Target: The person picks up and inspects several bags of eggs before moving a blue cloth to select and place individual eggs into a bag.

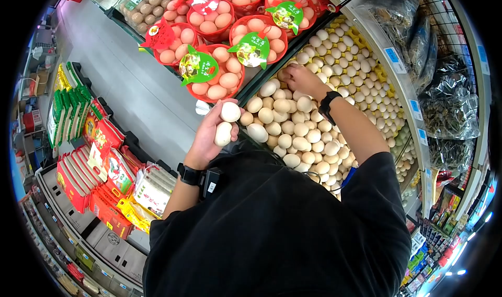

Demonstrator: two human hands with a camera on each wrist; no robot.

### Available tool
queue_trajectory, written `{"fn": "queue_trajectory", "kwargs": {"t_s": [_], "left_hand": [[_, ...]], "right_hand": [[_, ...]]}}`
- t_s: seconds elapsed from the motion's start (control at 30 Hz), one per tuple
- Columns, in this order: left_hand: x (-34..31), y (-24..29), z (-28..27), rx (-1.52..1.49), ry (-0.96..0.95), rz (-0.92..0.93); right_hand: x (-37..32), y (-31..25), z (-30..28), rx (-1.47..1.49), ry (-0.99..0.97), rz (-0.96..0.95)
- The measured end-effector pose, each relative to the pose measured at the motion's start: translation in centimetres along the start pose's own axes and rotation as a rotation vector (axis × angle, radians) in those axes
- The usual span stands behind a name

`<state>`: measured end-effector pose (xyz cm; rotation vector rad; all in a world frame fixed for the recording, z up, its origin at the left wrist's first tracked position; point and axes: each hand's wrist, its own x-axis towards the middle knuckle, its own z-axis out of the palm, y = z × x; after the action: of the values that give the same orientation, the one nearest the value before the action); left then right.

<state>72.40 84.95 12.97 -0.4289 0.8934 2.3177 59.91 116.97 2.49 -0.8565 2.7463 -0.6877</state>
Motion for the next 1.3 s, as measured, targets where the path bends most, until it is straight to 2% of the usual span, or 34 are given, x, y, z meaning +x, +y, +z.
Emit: {"fn": "queue_trajectory", "kwargs": {"t_s": [0.07, 0.23, 0.33, 0.37, 0.43, 0.6, 0.67, 0.73, 0.87, 0.93, 0.97, 1.03, 1.3], "left_hand": [[0.1, -0.1, 0.0, 0.007, -0.005, -0.003], [0.1, -0.2, 0.0, 0.004, -0.041, -0.029], [-0.1, -0.3, -0.1, 0.013, -0.033, -0.041], [-0.1, -0.5, -0.1, 0.013, -0.038, -0.049], [-0.1, -0.4, -0.2, 0.021, -0.028, -0.044], [0.4, -0.9, 0.0, 0.034, -0.054, -0.078], [0.6, -1.3, -0.1, 0.055, -0.075, -0.088], [0.7, -1.1, 0.3, 0.057, -0.079, -0.101], [0.7, -1.4, 0.3, 0.077, -0.058, -0.116], [0.6, -1.2, 0.4, 0.095, -0.091, -0.123], [0.5, -1.2, 0.6, 0.063, -0.096, -0.133], [0.2, -1.2, 1.0, 0.090, -0.060, -0.128], [-0.8, -1.7, 0.3, 0.093, -0.062, -0.180]], "right_hand": [[0.2, -0.3, -0.6, 0.064, -0.067, 0.079], [-1.2, -1.5, -3.1, 0.191, -0.025, 0.163], [-4.4, -2.7, -5.5, 0.339, -0.098, 0.366], [-7.3, -4.1, -6.1, 0.261, -0.136, 0.245], [-8.5, -5.2, -6.4, 0.173, -0.154, 0.219], [-10.9, -7.0, -2.9, 0.150, 0.013, 0.250], [-12.3, -7.4, -2.9, 0.170, 0.093, 0.325], [-11.3, -7.7, -2.1, 0.114, 0.149, 0.241], [-11.3, -7.4, -1.5, 0.086, 0.188, 0.312], [-11.7, -6.8, -0.6, 0.055, 0.234, 0.209], [-11.8, -6.7, -0.5, 0.045, 0.265, 0.249], [-11.7, -6.7, -0.6, -0.002, 0.132, 0.248], [-12.6, -7.6, -0.6, -0.014, 0.195, 0.274]]}}
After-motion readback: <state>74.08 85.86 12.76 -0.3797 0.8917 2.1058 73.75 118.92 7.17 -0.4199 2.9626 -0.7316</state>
